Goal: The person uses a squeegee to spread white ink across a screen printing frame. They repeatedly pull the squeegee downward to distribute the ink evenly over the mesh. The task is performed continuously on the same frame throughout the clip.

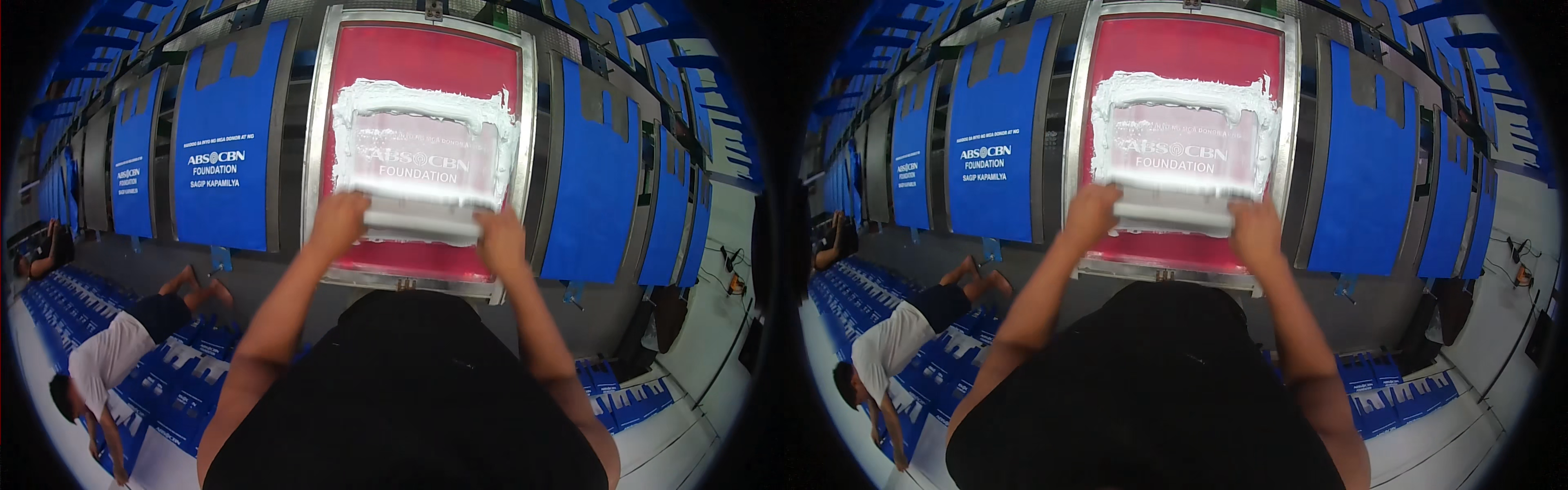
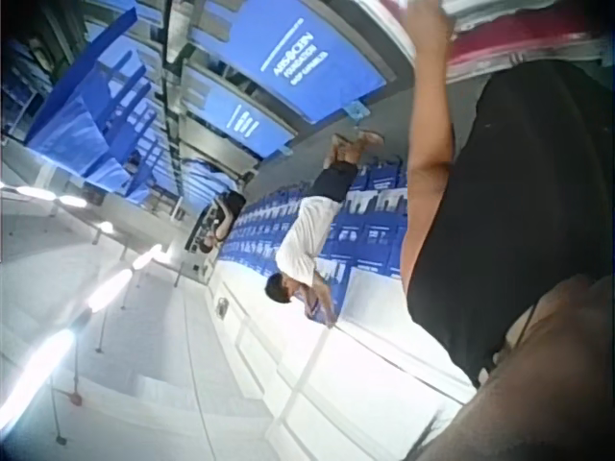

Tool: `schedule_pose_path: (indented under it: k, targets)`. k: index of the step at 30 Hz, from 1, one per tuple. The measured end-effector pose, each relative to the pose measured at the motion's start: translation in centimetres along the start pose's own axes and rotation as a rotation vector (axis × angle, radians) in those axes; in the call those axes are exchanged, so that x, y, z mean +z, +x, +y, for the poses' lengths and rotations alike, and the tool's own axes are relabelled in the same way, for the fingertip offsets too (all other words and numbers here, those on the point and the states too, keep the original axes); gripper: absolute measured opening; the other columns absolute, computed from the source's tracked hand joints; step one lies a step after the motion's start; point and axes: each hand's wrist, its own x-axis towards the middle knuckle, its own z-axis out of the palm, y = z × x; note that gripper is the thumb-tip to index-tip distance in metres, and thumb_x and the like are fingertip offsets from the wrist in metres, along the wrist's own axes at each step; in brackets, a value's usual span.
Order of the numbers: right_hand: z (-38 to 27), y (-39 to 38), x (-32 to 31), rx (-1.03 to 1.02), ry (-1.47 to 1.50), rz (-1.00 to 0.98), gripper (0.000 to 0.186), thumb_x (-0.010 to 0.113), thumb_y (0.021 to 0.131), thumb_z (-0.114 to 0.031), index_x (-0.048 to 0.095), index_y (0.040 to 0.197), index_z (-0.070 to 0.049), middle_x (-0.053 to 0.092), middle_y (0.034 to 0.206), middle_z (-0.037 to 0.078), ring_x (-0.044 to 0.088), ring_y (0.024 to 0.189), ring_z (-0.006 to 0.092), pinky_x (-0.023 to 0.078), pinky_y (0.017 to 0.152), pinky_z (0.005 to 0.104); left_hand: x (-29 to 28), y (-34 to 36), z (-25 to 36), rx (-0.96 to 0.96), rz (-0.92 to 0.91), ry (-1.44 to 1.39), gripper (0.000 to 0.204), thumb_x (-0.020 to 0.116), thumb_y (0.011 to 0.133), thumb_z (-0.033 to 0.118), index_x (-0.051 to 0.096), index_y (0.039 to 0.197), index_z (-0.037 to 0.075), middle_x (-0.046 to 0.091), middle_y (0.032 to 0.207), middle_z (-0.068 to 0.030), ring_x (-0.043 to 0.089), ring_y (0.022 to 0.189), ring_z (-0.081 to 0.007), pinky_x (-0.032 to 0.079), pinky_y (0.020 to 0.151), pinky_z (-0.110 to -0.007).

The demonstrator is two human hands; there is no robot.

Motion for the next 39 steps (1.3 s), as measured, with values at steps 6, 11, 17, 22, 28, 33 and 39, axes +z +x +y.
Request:
schedule_pose_path:
  k: [6,11,17,22,28,33,39]
  targets:
    - [4.0,17.0,-5.7,0.026,-0.107,-0.096,0.039,0.063,0.067,-0.009,0.069,0.105,-0.015,0.069,0.086,0.013,0.067,0.085,0.0309,0.052,0.081,0.0412,-6.1,16.8,-4.1,-0.078,-0.114,0.124,0.029,0.075,0.073,0.028,0.069,0.095,0.01,0.069,0.086,-0.0143,0.066,0.084,-0.0337,0.053,0.075,-0.044]
    - [0.3,6.8,-5.7,0.148,-0.122,-0.269,0.037,0.063,0.07,-0.01,0.069,0.105,-0.018,0.069,0.095,0.011,0.062,0.097,0.0319,0.052,0.081,0.0452,-6.8,6.9,0.1,-0.182,-0.242,0.049,0.029,0.073,0.076,0.025,0.068,0.1,0.009,0.068,0.088,-0.0164,0.066,0.085,-0.0344,0.053,0.075,-0.045]
    - [-0.3,-3.5,1.0,-0.013,0.048,-0.012,0.03,0.064,0.063,0.0,0.067,0.091,-0.011,0.068,0.089,0.009,0.063,0.091,0.0289,0.033,0.108,0.0509,-0.4,-4.4,2.8,-0.005,0.004,-0.079,0.029,0.069,0.056,-0.001,0.063,0.084,0.005,0.063,0.079,-0.0129,0.06,0.077,-0.0323,0.049,0.072,-0.045]
    - [2.9,10.8,-2.6,0.07,-0.138,-0.117,0.038,0.064,0.067,-0.007,0.07,0.104,-0.015,0.069,0.089,0.012,0.065,0.091,0.0314,0.04,0.102,0.0479,-2.7,10.8,-2.6,-0.129,-0.052,0.09,0.022,0.071,0.066,0.012,0.069,0.088,0.01,0.068,0.082,-0.0138,0.065,0.083,-0.0327,0.053,0.073,-0.044]
    - [4.9,19.7,-7.9,0.014,-0.095,-0.205,0.048,0.059,0.065,-0.01,0.068,0.112,-0.01,0.069,0.102,0.017,0.064,0.099,0.0345,0.051,0.089,0.0403,-7.4,18.2,-4.3,-0.105,-0.158,0.056,0.044,0.082,0.068,0.033,0.069,0.103,0.008,0.069,0.093,-0.0155,0.065,0.086,-0.0342,0.052,0.078,-0.042]
    - [5.1,21.8,-12.4,0.026,-0.04,-0.217,0.058,0.057,0.063,-0.009,0.064,0.12,-0.007,0.066,0.109,0.021,0.063,0.103,0.0354,0.05,0.091,0.0388,-11.1,12.2,-0.8,0.053,0.768,0.215,0.051,0.075,0.078,0.038,0.063,0.114,0.004,0.064,0.105,-0.018,0.059,0.094,-0.0333,0.048,0.081,-0.043]
    - [6.5,24.5,-8.5,-0.045,-0.052,-0.291,0.058,0.063,0.059,-0.009,0.065,0.117,-0.005,0.067,0.107,0.022,0.063,0.103,0.0359,0.05,0.091,0.0386,0.5,-9.4,5.1,-0.374,-0.73,-0.607,0.047,0.065,0.086,0.049,0.067,0.086,0.003,0.066,0.077,-0.0126,0.061,0.071,-0.0226,0.048,0.066,-0.037]
